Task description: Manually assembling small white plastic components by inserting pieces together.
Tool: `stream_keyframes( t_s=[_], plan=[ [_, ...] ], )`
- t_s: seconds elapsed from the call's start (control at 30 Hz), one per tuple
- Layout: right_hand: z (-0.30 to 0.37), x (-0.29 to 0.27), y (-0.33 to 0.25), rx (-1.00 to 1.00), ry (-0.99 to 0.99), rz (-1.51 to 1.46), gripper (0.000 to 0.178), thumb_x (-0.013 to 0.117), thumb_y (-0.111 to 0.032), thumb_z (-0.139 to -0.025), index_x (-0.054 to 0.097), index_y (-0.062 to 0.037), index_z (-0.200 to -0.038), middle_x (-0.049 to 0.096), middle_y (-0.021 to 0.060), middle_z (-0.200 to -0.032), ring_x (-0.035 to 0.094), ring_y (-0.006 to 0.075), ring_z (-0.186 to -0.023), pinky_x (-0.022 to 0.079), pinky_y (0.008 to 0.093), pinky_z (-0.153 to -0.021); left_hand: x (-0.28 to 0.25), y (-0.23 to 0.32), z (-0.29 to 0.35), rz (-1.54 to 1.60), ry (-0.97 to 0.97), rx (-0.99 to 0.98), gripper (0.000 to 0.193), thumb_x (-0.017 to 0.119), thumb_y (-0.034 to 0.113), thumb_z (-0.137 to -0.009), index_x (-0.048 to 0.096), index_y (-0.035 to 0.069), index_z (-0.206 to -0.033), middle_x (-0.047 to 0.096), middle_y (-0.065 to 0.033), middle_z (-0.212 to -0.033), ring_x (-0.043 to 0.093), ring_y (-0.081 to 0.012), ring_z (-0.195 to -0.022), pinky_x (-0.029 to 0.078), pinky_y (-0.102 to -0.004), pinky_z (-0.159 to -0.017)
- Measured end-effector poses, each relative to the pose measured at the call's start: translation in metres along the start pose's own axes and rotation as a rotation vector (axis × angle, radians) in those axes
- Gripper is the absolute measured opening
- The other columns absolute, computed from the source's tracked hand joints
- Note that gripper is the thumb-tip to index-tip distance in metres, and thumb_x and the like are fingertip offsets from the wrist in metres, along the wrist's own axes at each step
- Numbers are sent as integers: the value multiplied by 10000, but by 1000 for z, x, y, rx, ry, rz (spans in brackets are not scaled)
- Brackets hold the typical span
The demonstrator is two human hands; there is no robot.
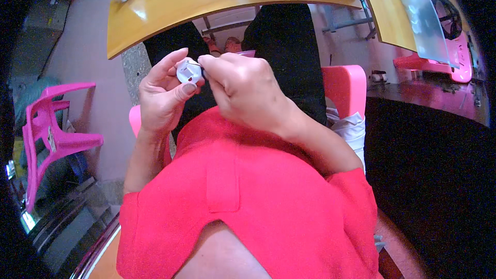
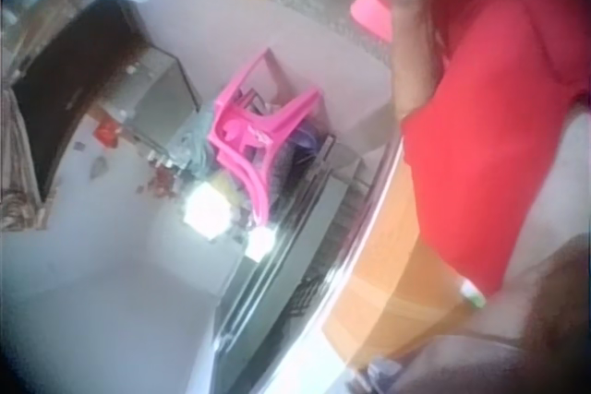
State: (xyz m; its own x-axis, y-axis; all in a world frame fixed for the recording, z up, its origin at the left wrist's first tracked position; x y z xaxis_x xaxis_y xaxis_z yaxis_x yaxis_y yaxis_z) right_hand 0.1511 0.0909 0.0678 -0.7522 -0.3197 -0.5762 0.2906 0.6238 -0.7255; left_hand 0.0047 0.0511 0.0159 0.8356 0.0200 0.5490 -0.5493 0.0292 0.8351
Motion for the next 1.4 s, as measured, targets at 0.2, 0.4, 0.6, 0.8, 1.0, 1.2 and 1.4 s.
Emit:
stream_keyframes(
  t_s=[0.2,0.4,0.6,0.8,1.0,1.2,1.4],
  plan=[
    [9,-2,-9,38,-71,152,334,603,69,-747,613,-3,-1073,604,153,-744,621,280,-639,498,326,-535,-3,6,3,-194,-28,135,440,705,-84,-740,580,-12,-1156,578,-67,-1062,583,-146,-964,493,-262,-847],
    [10,5,-11,-74,-122,232,234,571,-63,-771,552,-10,-998,558,136,-642,591,311,-545,484,397,-453,1,11,4,-281,-61,224,415,691,-107,-739,600,6,-1128,533,-70,-1118,560,-144,-992,486,-255,-851],
    [8,5,-13,-66,-153,244,245,567,-63,-767,551,-6,-1004,565,137,-646,593,309,-545,488,400,-455,1,13,5,-333,-49,235,413,681,-119,-740,596,-3,-1128,527,-74,-1126,556,-144,-997,491,-254,-853],
    [8,6,-12,-33,-197,253,317,600,47,-766,586,14,-1081,588,152,-715,606,286,-587,478,350,-476,1,11,4,-310,-53,235,402,676,-121,-746,594,-7,-1123,528,-70,-1118,555,-139,-996,490,-251,-853],
    [5,11,-8,14,-114,6,157,538,-7,-784,535,-9,-941,563,179,-655,594,361,-594,474,424,-500,2,12,5,-295,-20,225,382,666,-116,-763,582,-14,-1122,549,-58,-1090,566,-127,-978,491,-251,-857],
    [3,12,-2,167,-135,-191,114,499,24,-809,574,8,-895,560,211,-667,598,356,-614,454,396,-521,0,7,5,-300,27,212,392,671,-100,-771,566,-14,-1139,594,-39,-1010,589,-116,-942,499,-245,-848],
    [5,20,14,456,-252,-450,242,478,15,-885,609,31,-1088,540,18,-649,503,66,-587,406,229,-514,-4,2,1,-254,26,194,388,667,-62,-797,555,-15,-1166,612,-63,-1028,591,-115,-931,501,-242,-833]
  ],
)
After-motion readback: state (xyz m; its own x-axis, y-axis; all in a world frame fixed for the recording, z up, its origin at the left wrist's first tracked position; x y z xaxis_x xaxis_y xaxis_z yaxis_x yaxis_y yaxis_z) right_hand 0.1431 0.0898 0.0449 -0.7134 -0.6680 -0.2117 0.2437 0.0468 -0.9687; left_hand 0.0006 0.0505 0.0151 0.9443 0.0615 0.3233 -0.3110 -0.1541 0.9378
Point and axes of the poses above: each hand's wrist, its own z-axis away from the middle knuckle, its own x-axis out of the palm, y = z × x, the point moved 5 cm from there along -z, towards the middle knuckle
